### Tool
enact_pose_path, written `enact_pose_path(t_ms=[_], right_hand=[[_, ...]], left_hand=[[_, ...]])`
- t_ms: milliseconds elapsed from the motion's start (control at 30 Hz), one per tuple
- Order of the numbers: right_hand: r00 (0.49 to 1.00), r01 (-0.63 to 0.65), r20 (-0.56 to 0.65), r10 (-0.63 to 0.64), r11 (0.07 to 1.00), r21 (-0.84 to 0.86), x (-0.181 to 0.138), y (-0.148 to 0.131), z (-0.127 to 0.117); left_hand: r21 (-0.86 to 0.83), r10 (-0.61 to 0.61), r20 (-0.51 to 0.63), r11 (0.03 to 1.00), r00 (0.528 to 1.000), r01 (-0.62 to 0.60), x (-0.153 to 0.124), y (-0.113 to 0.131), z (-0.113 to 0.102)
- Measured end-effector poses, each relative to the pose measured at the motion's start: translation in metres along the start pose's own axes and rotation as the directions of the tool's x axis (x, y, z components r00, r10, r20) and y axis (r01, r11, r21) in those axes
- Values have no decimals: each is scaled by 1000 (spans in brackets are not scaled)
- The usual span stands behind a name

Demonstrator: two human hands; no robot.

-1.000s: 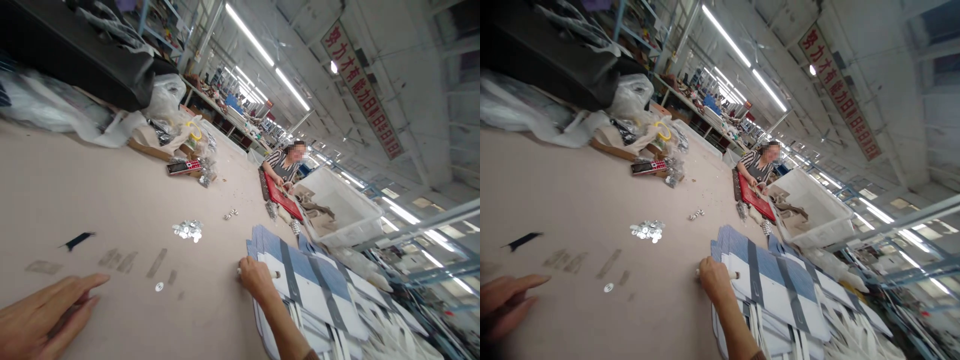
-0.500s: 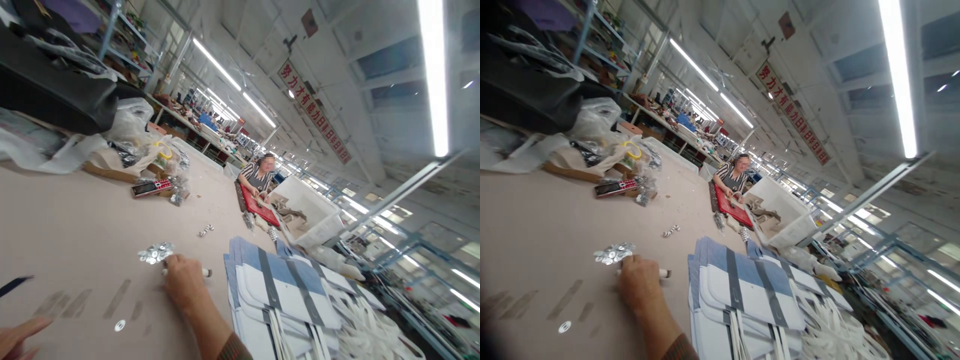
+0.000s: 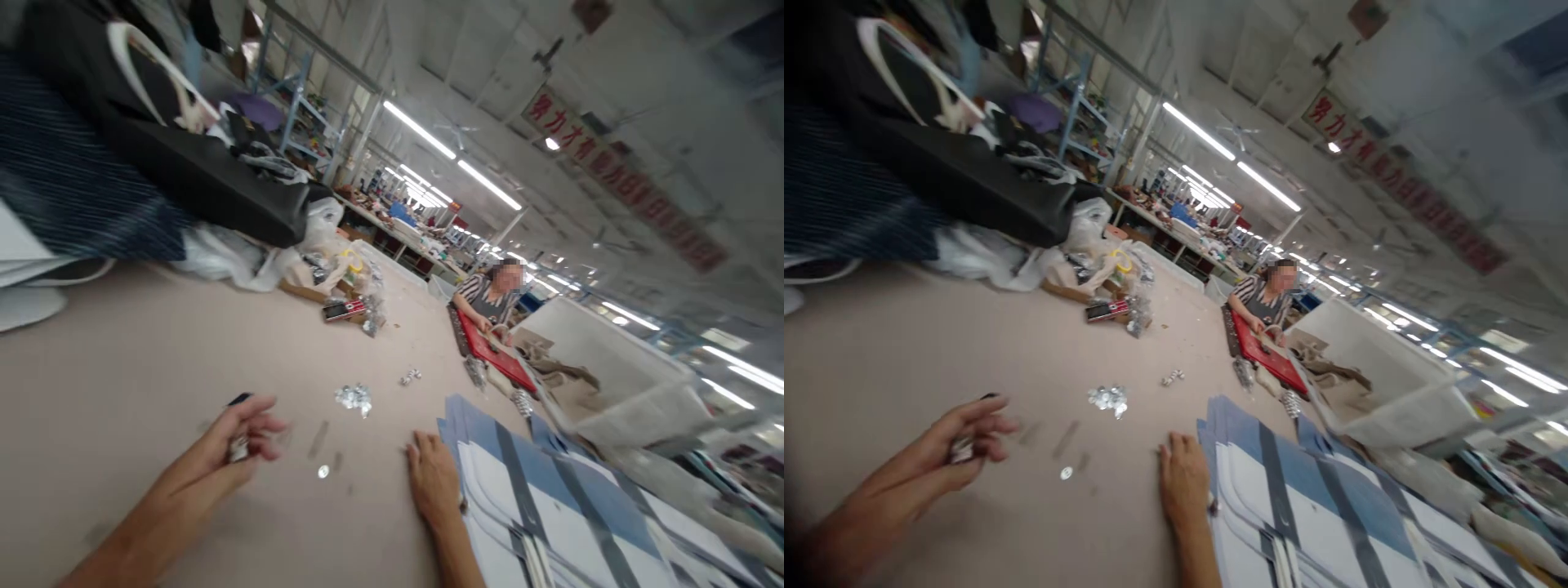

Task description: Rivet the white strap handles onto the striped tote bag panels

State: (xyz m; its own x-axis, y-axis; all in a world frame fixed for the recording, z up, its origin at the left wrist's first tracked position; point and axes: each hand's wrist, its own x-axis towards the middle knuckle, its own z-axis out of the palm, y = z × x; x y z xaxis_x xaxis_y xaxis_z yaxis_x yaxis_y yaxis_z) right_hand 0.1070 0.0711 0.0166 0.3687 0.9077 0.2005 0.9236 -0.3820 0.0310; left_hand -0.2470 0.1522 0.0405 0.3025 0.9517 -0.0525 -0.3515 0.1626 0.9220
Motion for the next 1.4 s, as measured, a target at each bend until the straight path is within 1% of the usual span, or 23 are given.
enact_pose_path(t_ms=[33, 100, 167, 200, 233, 300, 333, 400, 467, 500, 567, 667, 833, 933, 1000, 1100, 1267, 1333, 1400], right_hand=[[1000, -8, -11, 9, 1000, 9, 0, 0, 0], [999, -6, -46, 10, 995, 96, -1, -7, -4], [996, 30, -94, -2, 955, 295, -4, -24, -13], [993, 56, -115, -8, 906, 420, -7, -36, -20], [992, 78, -129, -8, 834, 546, -12, -50, -28], [993, 99, -119, -14, 651, 753, -23, -81, -45], [994, 103, -102, -34, 558, 823, -30, -97, -54], [990, 128, -95, -101, 409, 904, -45, -128, -68], [974, 194, -144, -175, 314, 929, -58, -155, -76], [964, 229, -174, -202, 288, 930, -63, -166, -77], [947, 277, -213, -242, 272, 922, -71, -182, -77], [943, 277, -199, -265, 297, 914, -76, -194, -73], [963, 191, -113, -246, 317, 929, -72, -197, -72], [970, 188, -115, -214, 363, 912, -70, -199, -74], [975, 170, -102, -198, 363, 916, -68, -201, -73], [981, 123, -62, -184, 341, 932, -66, -202, -71], [986, 94, -40, -162, 344, 934, -65, -201, -67], [991, 53, -6, -137, 345, 937, -66, -203, -66], [994, 16, 24, -109, 349, 937, -67, -205, -65]], left_hand=[[-11, -44, 30, 999, 999, 45, -3, 6, 5], [-150, -149, 83, 976, 985, 160, -10, 17, 12], [-313, -227, 165, 911, 960, 270, -15, 24, 14], [-376, -247, 200, 874, 948, 307, -18, 27, 14], [-429, -254, 229, 841, 940, 331, -20, 28, 14], [-516, -250, 259, 781, 933, 352, -22, 29, 12], [-550, -245, 265, 756, 933, 355, -22, 29, 12], [-595, -247, 271, 717, 930, 363, -23, 28, 13], [-619, -269, 271, 687, 924, 382, -24, 27, 14], [-629, -281, 264, 675, 923, 386, -25, 27, 15], [-650, -296, 236, 660, 926, 377, -25, 26, 17], [-654, -313, 186, 668, 931, 355, -24, 26, 20], [-594, -322, 126, 733, 938, 332, -23, 28, 24], [-544, -309, 124, 774, 943, 325, -24, 24, 26], [-523, -291, 129, 792, 948, 315, -24, 19, 27], [-528, -282, 128, 792, 951, 306, -24, 12, 28], [-571, -306, 133, 754, 943, 325, -21, 8, 30], [-572, -341, 102, 749, 935, 335, -20, 7, 34], [-552, -386, 47, 759, 921, 346, -19, 7, 38]])
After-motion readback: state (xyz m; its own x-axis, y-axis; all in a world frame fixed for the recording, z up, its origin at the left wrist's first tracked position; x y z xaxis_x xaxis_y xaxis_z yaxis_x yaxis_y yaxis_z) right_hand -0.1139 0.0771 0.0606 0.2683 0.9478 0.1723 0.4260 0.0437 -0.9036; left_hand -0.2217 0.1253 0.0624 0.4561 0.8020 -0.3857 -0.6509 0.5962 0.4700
